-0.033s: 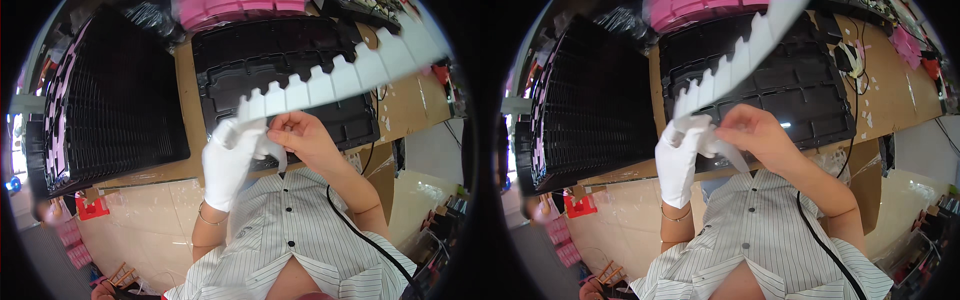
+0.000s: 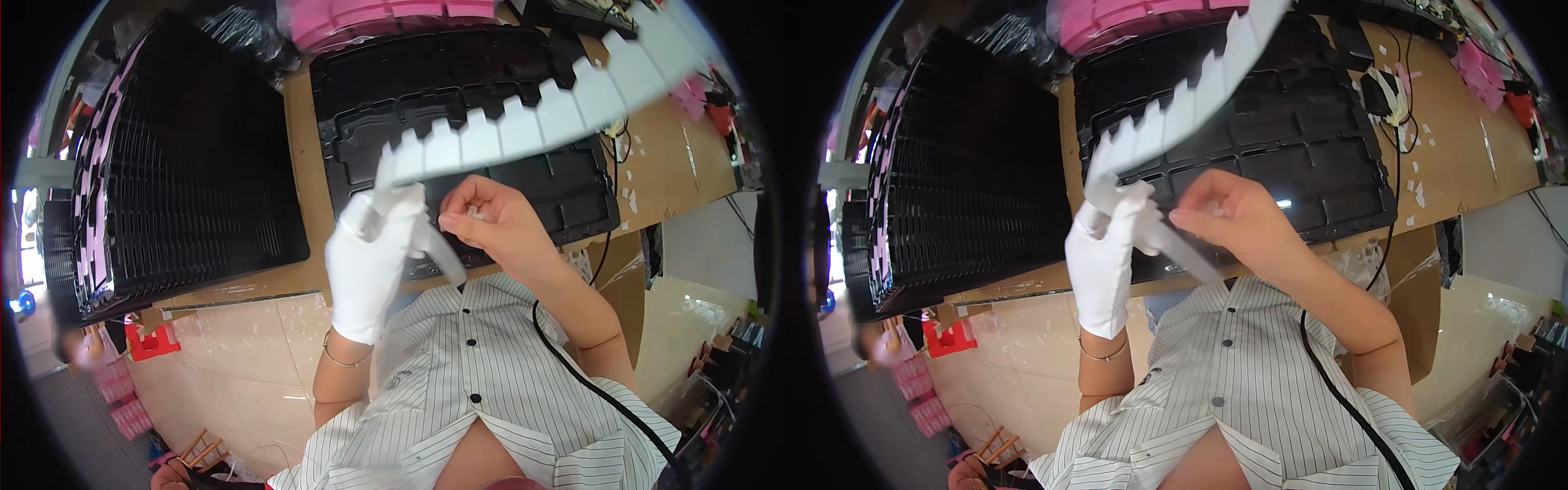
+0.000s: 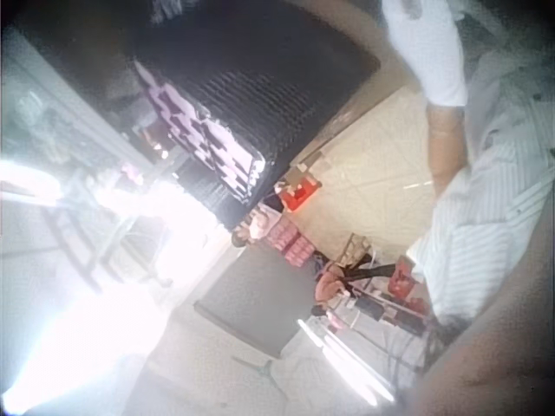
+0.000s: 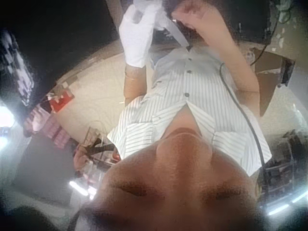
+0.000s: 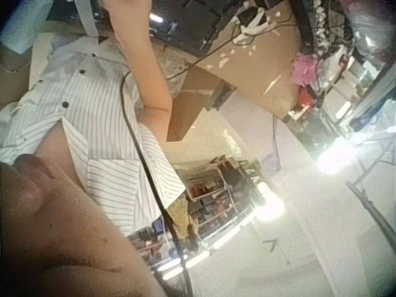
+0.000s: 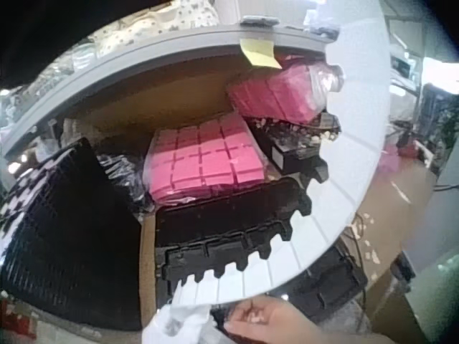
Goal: The person assembles black plastic trays with pink foam inserts by hand, using a white jagged plastic strip to secure the components.
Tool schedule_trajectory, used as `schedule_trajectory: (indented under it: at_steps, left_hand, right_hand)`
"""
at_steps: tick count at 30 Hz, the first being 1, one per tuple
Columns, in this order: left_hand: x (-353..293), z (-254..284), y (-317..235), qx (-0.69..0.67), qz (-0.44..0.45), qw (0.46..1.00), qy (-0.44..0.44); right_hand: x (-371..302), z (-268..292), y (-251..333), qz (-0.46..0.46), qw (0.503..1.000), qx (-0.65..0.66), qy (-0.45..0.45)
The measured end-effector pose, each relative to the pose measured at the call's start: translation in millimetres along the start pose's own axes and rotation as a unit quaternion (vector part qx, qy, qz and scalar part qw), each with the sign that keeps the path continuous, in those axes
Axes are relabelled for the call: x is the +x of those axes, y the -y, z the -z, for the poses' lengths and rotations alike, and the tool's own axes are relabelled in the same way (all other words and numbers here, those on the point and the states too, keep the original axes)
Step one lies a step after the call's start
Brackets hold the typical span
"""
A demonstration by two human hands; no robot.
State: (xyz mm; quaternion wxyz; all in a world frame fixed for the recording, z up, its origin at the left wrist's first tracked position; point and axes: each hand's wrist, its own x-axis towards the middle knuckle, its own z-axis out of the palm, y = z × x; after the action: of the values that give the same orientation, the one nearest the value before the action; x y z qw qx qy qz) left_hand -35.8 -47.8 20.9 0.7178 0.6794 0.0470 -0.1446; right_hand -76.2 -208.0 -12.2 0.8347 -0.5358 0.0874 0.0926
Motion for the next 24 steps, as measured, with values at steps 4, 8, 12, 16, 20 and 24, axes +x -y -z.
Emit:
schedule_trajectory:
  at_steps: [4, 8, 12, 16, 20, 24]
  left_hand:
    - [5, -8, -2, 0.003, -0.027, 1.0, 0.004]
    - [3, -14, 6, -0.046, -0.012, 0.998, 0.029]
    - [-5, -15, 11, -0.036, 0.046, 0.996, 0.061]
    - [-10, -30, 23, -0.079, 0.033, 0.996, 0.017]
    - [-1, -25, -5, 0.031, 0.033, 0.999, -0.009]
    - [1, -21, 0, 0.037, -0.013, 0.999, 0.028]
  right_hand:
    - [-7, 17, 4, 0.023, 1.0, 0.017, 0.013]
    - [-6, 22, 8, 0.008, 0.998, 0.042, -0.055]
    - [-15, 17, 14, 0.011, 1.0, 0.002, -0.028]
    - [-20, 14, 8, 0.058, 0.996, -0.068, -0.003]
    - [-24, 19, 6, 0.107, 0.989, -0.097, -0.04]
    - [-24, 15, 1, 0.167, 0.968, -0.161, -0.095]
